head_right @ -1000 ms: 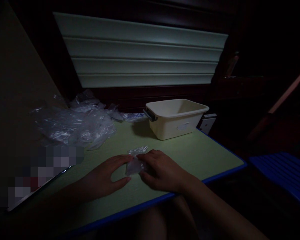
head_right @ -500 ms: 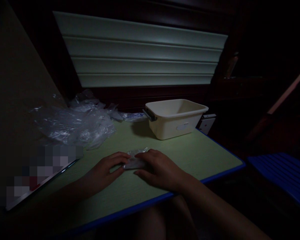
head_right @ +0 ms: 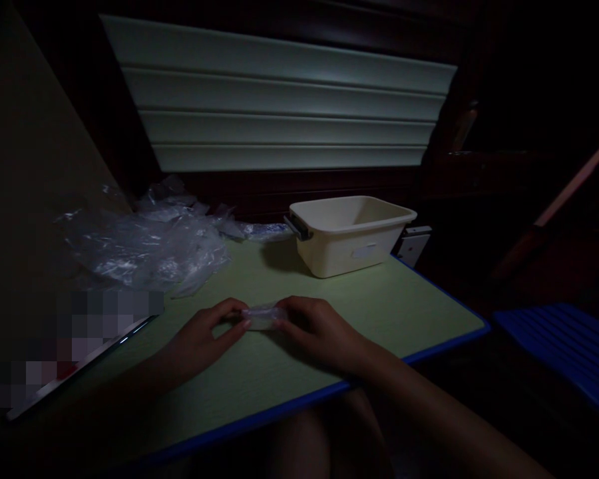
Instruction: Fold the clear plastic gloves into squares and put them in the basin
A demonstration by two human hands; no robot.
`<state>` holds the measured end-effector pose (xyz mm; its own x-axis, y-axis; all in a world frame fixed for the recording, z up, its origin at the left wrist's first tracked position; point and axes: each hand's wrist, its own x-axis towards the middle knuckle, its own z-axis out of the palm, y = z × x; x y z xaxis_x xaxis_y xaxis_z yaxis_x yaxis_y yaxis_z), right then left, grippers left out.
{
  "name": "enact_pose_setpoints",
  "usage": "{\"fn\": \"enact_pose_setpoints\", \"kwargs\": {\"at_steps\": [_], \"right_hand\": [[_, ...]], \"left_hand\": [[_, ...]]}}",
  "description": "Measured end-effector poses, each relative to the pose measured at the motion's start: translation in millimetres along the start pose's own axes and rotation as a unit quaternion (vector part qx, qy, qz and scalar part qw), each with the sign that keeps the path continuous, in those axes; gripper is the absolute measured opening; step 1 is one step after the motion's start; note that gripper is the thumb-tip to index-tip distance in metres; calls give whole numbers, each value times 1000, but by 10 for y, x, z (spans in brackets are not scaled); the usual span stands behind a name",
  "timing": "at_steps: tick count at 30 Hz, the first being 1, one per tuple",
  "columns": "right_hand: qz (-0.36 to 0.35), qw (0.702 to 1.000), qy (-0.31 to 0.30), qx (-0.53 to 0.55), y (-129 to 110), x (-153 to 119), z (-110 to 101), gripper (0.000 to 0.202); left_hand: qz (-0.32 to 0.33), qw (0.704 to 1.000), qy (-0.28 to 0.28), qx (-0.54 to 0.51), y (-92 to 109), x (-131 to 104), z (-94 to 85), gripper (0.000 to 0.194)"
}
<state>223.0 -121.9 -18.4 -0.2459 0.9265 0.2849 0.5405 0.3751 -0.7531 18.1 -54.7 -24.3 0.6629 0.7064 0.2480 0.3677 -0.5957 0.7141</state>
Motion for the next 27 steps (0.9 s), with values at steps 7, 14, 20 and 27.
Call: {"fn": "enact_pose_setpoints", "kwargs": {"at_steps": [7, 14, 20, 27], "right_hand": [[35, 999, -11, 31, 9, 68, 53, 30], [15, 999, -6, 41, 33, 68, 85, 19], [-52, 997, -12, -64, -25, 68, 58, 12], [-153, 976, -3, -157, -67, 15, 63, 21]], "left_hand": [[-57, 998, 15, 15, 20, -2, 30, 18], [-44, 995, 49, 71, 13, -18, 48, 30], [57, 973, 46, 221, 22, -37, 58, 27], [65, 943, 49, 324, 6, -41, 20, 18]]}}
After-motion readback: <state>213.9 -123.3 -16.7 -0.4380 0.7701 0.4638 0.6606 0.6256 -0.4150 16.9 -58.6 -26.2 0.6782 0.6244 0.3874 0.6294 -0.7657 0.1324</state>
